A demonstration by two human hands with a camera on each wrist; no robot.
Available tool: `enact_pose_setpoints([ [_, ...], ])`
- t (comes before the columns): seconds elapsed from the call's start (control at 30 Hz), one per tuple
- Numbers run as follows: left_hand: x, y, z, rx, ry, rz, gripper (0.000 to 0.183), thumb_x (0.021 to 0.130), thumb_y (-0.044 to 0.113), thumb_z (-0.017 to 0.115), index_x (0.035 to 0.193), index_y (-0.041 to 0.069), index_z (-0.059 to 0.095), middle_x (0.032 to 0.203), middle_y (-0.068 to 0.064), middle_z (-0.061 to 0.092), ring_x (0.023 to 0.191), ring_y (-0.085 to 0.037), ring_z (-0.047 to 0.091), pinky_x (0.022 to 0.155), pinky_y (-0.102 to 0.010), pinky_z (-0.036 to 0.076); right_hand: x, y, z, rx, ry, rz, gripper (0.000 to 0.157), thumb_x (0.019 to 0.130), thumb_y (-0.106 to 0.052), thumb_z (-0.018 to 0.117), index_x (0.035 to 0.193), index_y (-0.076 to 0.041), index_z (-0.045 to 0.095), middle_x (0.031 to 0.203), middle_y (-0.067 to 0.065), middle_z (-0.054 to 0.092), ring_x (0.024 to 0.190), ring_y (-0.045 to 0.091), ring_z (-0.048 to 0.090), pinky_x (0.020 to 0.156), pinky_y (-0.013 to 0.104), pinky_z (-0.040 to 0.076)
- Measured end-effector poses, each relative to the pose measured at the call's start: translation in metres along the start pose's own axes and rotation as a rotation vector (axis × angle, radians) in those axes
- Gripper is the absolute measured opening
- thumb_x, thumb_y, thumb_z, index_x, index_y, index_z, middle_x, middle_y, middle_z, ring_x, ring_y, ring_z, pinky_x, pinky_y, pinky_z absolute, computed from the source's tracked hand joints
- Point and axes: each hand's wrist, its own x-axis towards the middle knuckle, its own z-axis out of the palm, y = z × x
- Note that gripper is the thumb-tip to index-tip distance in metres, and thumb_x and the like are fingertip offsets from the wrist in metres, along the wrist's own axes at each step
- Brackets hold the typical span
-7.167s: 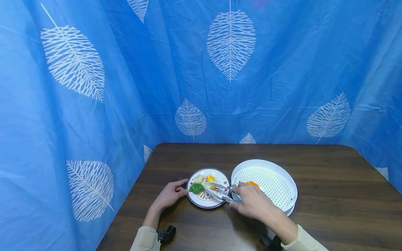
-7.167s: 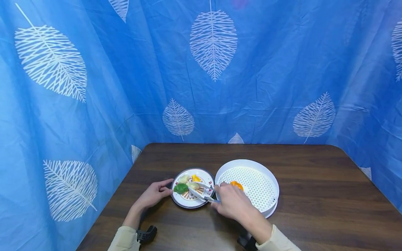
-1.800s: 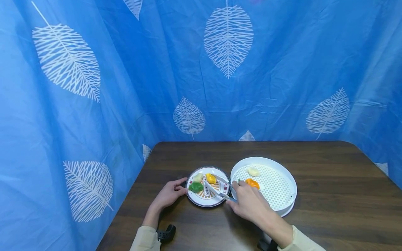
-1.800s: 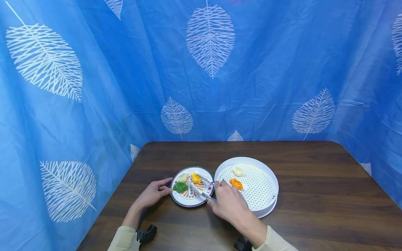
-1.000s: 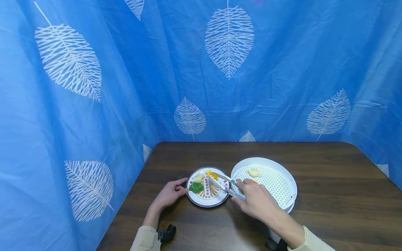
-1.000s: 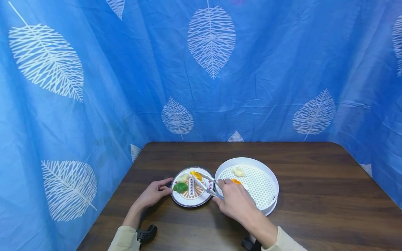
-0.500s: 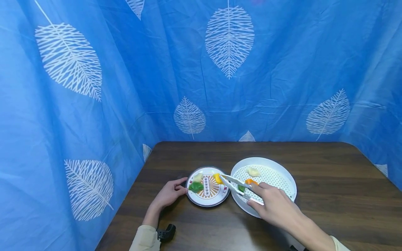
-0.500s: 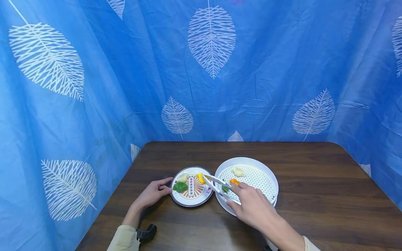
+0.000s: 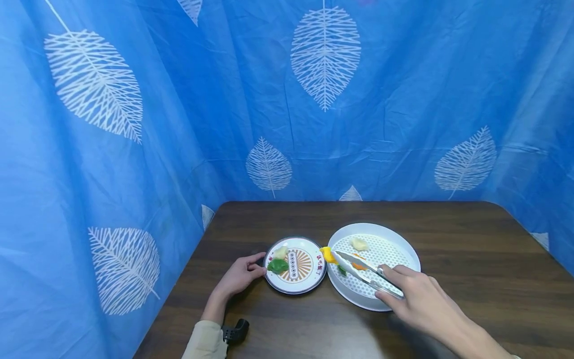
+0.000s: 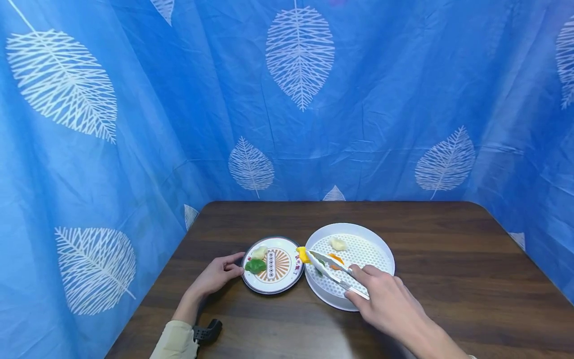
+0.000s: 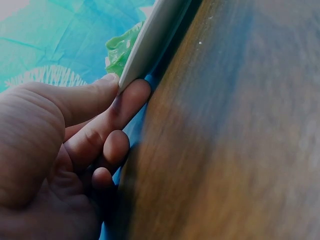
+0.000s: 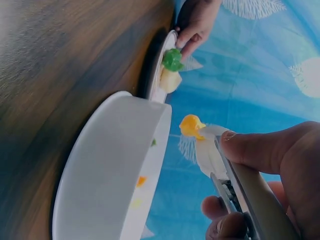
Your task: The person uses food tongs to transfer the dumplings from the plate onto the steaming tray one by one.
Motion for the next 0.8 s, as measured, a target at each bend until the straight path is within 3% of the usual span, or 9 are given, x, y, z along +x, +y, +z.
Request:
enact_pose_setpoints([
  [0.17,0.000,0.000,0.000,0.001,0.009,-0.006,0.055,0.100,0.028,0.069,0.151,0.014,0.054,0.087,0.003,0.073,0.087,-0.015,0.061,0.107,-0.054,0.046,-0.012,0.010,-0.010,-0.015,0.032,-0.026,0.050,0.074,-0.034,0.092,0.116,-0.012,0.078,0.105,0.003,0.076,0.082,0.016,0.070,0.069,0.043,0.060],
  [0.4,0.002,0.001,0.000,0.001,0.003,-0.009,0.055,0.099,0.028,0.069,0.150,0.014,0.054,0.089,0.003,0.074,0.087,-0.014,0.062,0.105,-0.052,0.047,-0.028,0.025,-0.016,-0.003,-0.038,0.019,0.052,0.073,-0.037,0.093,0.117,-0.013,0.078,0.104,0.000,0.075,0.079,0.010,0.066,0.066,0.037,0.061],
  [0.53,0.002,0.002,-0.001,-0.005,0.006,-0.021,0.055,0.099,0.029,0.069,0.151,0.015,0.054,0.089,0.002,0.073,0.088,-0.015,0.062,0.107,-0.055,0.046,-0.033,0.035,-0.018,-0.019,-0.072,-0.002,0.051,0.073,-0.037,0.092,0.116,-0.013,0.078,0.097,-0.008,0.071,0.071,-0.001,0.054,0.059,0.024,0.052],
  [0.67,0.001,0.003,-0.002,0.001,0.005,-0.031,0.057,0.099,0.031,0.070,0.151,0.015,0.054,0.088,0.002,0.072,0.095,-0.017,0.062,0.114,-0.063,0.039,-0.036,0.045,-0.019,0.004,-0.185,0.020,0.051,0.077,-0.038,0.089,0.119,-0.010,0.077,0.093,-0.011,0.069,0.067,-0.005,0.044,0.056,0.019,0.043],
  [0.8,0.001,0.003,-0.001,0.001,0.001,-0.032,0.057,0.099,0.031,0.070,0.151,0.016,0.054,0.089,0.002,0.073,0.098,-0.017,0.063,0.115,-0.064,0.037,-0.037,0.052,-0.017,0.002,-0.171,-0.014,0.050,0.076,-0.035,0.090,0.116,-0.010,0.077,0.090,-0.012,0.066,0.065,-0.006,0.041,0.054,0.018,0.040],
])
